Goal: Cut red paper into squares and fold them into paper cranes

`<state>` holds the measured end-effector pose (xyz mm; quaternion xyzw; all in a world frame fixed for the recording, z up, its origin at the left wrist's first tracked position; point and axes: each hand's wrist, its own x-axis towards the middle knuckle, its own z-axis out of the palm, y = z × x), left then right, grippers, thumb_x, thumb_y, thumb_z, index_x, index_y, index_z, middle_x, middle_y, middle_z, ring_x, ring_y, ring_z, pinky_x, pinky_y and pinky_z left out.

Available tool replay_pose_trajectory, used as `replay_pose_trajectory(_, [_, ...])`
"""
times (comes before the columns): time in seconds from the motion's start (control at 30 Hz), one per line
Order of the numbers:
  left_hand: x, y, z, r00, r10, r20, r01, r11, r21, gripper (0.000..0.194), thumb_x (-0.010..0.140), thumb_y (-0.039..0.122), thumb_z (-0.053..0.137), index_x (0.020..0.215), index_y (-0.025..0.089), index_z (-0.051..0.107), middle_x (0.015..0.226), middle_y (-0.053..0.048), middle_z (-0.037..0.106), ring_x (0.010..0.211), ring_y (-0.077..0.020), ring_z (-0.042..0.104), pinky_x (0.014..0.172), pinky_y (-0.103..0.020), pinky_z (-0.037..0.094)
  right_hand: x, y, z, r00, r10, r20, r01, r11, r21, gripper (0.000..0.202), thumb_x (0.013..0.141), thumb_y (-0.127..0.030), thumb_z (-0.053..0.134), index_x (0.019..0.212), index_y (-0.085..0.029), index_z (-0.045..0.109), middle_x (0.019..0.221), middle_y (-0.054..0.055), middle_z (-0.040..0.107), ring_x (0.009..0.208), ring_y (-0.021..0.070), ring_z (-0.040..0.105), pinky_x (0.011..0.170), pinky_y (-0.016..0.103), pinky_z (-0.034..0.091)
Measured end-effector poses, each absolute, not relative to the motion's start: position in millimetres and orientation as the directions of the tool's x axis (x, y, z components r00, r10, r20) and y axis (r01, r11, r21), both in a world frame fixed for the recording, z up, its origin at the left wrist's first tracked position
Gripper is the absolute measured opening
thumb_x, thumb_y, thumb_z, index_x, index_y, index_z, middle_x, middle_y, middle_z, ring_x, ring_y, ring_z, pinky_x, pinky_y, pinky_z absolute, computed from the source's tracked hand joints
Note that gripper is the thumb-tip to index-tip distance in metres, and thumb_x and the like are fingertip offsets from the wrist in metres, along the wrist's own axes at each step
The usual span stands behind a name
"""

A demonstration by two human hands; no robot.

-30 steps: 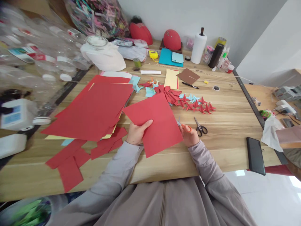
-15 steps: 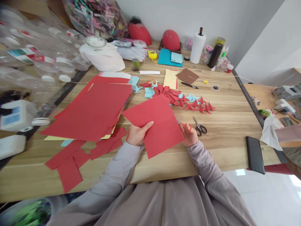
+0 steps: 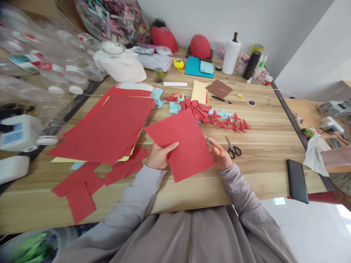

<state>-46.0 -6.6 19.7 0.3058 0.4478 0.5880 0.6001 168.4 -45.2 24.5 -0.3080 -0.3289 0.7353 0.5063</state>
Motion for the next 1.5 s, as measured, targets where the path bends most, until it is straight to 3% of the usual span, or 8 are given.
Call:
replay_pose_trajectory(0.13, [-53, -5, 22, 0.009, 0.962, -0.272, -0.53, 0.235, 0.815, 0.053, 0.042, 0.022, 0.089, 0.09, 0.017, 0.07, 0.098, -0.009, 0.074, 0.091, -0.0281, 0.07, 0.082, -0.04, 0.058, 179, -45, 12, -0.36, 0.924, -0.13, -0.51, -0.311, -0.802, 0.053, 0.063, -0.043, 0.067, 0.112, -0.026, 0.064, 0.077, 0.002, 0.069, 0.055, 0.0157, 0.058, 0.045, 0.026, 0.044])
replay_pose_trajectory(0.3, [-51, -5, 23, 0.063, 0.95, -0.307, -0.525, 0.293, 0.799, 0.05, 0.052, 0.03, 0.087, 0.097, 0.017, 0.07, 0.109, -0.012, 0.072, 0.097, -0.029, 0.069, 0.084, -0.042, 0.058, 183, -46, 6, -0.37, 0.915, -0.164, -0.489, -0.342, -0.803, 0.044, 0.064, -0.042, 0.066, 0.105, -0.027, 0.066, 0.073, 0.003, 0.066, 0.056, 0.0165, 0.06, 0.04, 0.025, 0.041])
replay_pose_trajectory(0.5, [-44, -5, 12, -0.125, 0.988, -0.095, -0.341, 0.047, 0.939, 0.049, 0.054, 0.035, 0.086, 0.095, 0.014, 0.07, 0.106, -0.013, 0.073, 0.099, -0.0273, 0.068, 0.09, -0.042, 0.054, 180, -44, 17, -0.459, 0.852, -0.253, -0.506, -0.484, -0.714, 0.035, 0.065, -0.049, 0.063, 0.085, -0.021, 0.067, 0.058, 0.001, 0.058, 0.037, 0.0104, 0.047, 0.028, 0.02, 0.022])
replay_pose_trajectory(0.6, [-47, -5, 13, -0.156, 0.988, -0.001, -0.178, -0.027, 0.984, 0.044, 0.056, 0.037, 0.085, 0.091, 0.015, 0.071, 0.102, -0.012, 0.074, 0.099, -0.0274, 0.068, 0.092, -0.042, 0.054, 180, -42, 21, -0.478, 0.84, -0.255, -0.508, -0.502, -0.7, 0.037, 0.067, -0.05, 0.062, 0.086, -0.019, 0.067, 0.058, 0.001, 0.057, 0.036, 0.0098, 0.046, 0.028, 0.019, 0.02])
replay_pose_trajectory(0.77, [-49, -7, 17, -0.189, 0.98, 0.061, -0.067, -0.075, 0.995, 0.039, 0.057, 0.036, 0.083, 0.087, 0.015, 0.072, 0.097, -0.011, 0.075, 0.094, -0.0271, 0.069, 0.089, -0.041, 0.055, 178, -42, 24, -0.505, 0.83, -0.236, -0.524, -0.512, -0.68, 0.039, 0.065, -0.049, 0.064, 0.092, -0.021, 0.067, 0.063, 0.001, 0.061, 0.037, 0.009, 0.044, 0.029, 0.02, 0.022])
replay_pose_trajectory(1.17, [-48, -6, 17, -0.261, 0.959, 0.111, -0.02, -0.121, 0.992, 0.033, 0.058, 0.035, 0.082, 0.082, 0.015, 0.071, 0.085, -0.009, 0.074, 0.091, -0.0269, 0.069, 0.089, -0.041, 0.055, 177, -42, 7, -0.432, 0.877, -0.208, -0.575, -0.446, -0.686, 0.032, 0.068, -0.054, 0.066, 0.072, -0.023, 0.057, 0.064, -0.001, 0.054, 0.046, 0.0107, 0.051, 0.034, 0.021, 0.035])
replay_pose_trajectory(1.3, [-49, -5, 16, -0.263, 0.959, 0.105, -0.035, -0.118, 0.992, 0.034, 0.058, 0.035, 0.082, 0.083, 0.015, 0.071, 0.089, -0.01, 0.074, 0.09, -0.0264, 0.07, 0.087, -0.04, 0.056, 174, -44, 9, -0.399, 0.894, -0.202, -0.589, -0.419, -0.691, 0.029, 0.066, -0.052, 0.069, 0.073, -0.025, 0.059, 0.067, 0.0, 0.055, 0.061, 0.0154, 0.059, 0.048, 0.027, 0.05])
replay_pose_trajectory(1.5, [-47, -4, 16, -0.277, 0.956, 0.097, -0.071, -0.121, 0.99, 0.038, 0.058, 0.038, 0.082, 0.085, 0.014, 0.071, 0.088, -0.01, 0.074, 0.091, -0.0264, 0.07, 0.088, -0.04, 0.056, 166, -45, 11, -0.313, 0.926, -0.209, -0.638, -0.369, -0.676, 0.032, 0.064, -0.048, 0.074, 0.085, -0.026, 0.066, 0.081, 0.002, 0.064, 0.073, 0.0164, 0.064, 0.063, 0.032, 0.056])
